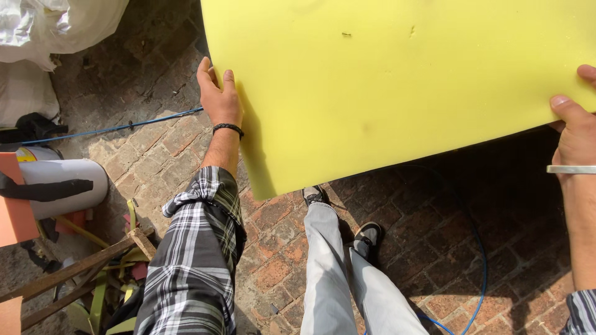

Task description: The person uses a pneumatic spray gun to apply adhesive to a long foam strip on a workbench, then places and smooths a large yellow foam sheet over the strip. They adjust the foam edges and handle additional foam pieces and tools on the bench.

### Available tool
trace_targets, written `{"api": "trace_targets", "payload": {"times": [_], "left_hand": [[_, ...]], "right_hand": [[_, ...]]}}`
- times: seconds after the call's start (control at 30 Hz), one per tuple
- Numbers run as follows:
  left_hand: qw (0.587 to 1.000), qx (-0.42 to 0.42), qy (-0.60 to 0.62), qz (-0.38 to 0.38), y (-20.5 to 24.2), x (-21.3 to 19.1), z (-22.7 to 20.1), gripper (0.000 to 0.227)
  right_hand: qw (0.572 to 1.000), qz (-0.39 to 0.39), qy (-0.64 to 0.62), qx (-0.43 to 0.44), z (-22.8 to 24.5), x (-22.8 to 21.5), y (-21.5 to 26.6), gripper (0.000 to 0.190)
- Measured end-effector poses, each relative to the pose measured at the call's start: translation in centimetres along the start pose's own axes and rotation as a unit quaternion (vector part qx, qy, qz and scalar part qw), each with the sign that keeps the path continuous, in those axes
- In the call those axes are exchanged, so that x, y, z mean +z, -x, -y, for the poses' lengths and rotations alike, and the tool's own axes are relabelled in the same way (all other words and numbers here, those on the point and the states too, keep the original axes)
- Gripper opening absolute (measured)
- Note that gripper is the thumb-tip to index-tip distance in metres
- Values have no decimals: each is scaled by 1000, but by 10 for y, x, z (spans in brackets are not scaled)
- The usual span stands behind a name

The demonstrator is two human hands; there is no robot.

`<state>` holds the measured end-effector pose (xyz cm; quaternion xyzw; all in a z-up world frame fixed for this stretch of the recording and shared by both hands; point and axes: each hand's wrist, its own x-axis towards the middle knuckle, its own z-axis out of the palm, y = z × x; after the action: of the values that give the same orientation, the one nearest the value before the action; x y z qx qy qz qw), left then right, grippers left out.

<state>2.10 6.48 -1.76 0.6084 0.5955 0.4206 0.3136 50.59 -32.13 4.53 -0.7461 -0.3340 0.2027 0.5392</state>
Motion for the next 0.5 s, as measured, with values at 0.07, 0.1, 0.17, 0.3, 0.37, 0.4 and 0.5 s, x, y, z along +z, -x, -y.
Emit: {"api": "trace_targets", "payload": {"times": [0.07,0.1,0.17,0.3,0.37,0.4,0.5], "left_hand": [[998,-27,38,-30,-20,0,-1,43],[996,-42,71,-42,-31,-1,-1,40],[986,-51,148,-56,-40,1,0,35],[967,-33,246,-64,-39,-1,8,28],[975,-31,212,-57,-32,-7,11,25],[983,-23,174,-48,-34,-5,11,25],[999,-4,42,-25,-44,1,5,25]], "right_hand": [[993,30,74,-92,8,-7,-18,42],[984,39,109,-134,14,-9,-23,40],[970,43,159,-181,29,-17,-32,37],[970,15,188,-152,61,-19,-3,34],[985,-35,148,-76,67,-13,32,37],[994,-72,79,-6,64,-6,42,40],[995,-84,46,-6,45,10,57,35]]}}
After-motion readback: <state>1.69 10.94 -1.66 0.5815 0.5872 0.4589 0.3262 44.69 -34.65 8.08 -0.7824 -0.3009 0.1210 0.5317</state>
